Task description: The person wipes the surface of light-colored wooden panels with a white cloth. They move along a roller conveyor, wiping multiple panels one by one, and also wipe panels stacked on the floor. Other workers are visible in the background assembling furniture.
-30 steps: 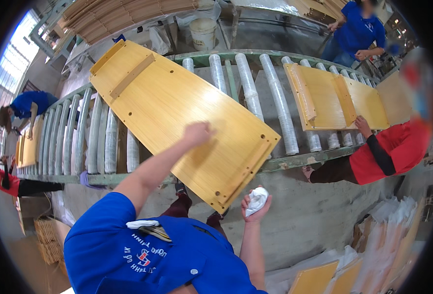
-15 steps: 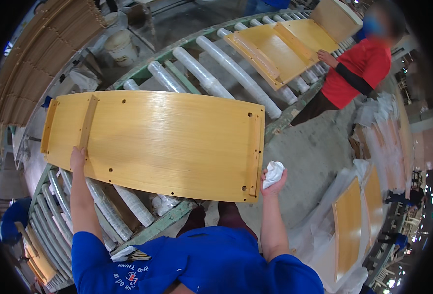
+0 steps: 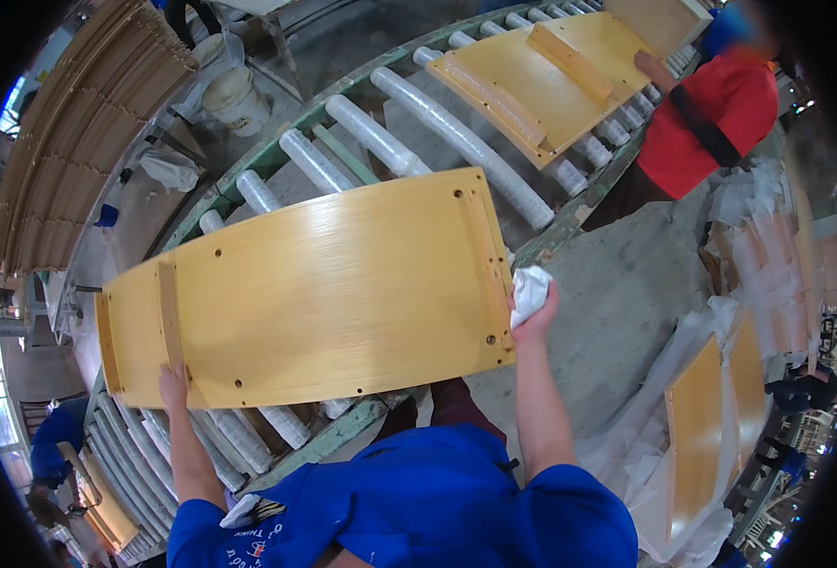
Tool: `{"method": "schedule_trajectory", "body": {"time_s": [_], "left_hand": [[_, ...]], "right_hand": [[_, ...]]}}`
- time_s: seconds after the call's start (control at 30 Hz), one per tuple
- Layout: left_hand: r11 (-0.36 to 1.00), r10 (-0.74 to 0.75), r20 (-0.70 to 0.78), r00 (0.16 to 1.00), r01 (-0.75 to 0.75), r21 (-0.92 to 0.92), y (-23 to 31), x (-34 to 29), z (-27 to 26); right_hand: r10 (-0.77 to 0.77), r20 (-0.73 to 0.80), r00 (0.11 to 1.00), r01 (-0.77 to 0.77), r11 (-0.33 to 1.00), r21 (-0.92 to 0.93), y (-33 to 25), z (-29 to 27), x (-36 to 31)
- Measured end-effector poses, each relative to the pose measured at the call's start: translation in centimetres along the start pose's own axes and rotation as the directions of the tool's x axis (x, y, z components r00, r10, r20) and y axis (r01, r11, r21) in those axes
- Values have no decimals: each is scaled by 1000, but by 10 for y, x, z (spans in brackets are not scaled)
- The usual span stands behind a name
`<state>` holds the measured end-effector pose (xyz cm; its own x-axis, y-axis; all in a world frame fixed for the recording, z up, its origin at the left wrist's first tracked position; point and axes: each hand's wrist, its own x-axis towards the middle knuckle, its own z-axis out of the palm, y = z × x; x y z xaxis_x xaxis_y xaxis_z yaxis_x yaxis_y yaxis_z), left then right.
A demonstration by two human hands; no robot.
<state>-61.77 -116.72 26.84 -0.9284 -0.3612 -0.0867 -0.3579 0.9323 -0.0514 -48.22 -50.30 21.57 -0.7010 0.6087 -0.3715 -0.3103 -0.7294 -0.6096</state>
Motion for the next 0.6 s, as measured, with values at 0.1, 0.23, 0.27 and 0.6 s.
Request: {"method": "schedule_trajectory", "body": {"time_s": [0.1,0.23,0.27,0.6], "left_hand": [[996,-87,11,996,87,18,-8,-51,-5],[952,-306,64,950,304,42,0,-120,-11],[935,-353,82,932,351,43,3,-136,-14],[846,-533,267,803,502,178,35,-186,-25]], "right_hand": [[118,93,989,-122,992,32,5,14,38],[289,194,937,-302,952,44,16,50,87],[320,194,927,-331,943,26,20,62,99],[421,218,881,-395,906,-151,38,114,165]]}}
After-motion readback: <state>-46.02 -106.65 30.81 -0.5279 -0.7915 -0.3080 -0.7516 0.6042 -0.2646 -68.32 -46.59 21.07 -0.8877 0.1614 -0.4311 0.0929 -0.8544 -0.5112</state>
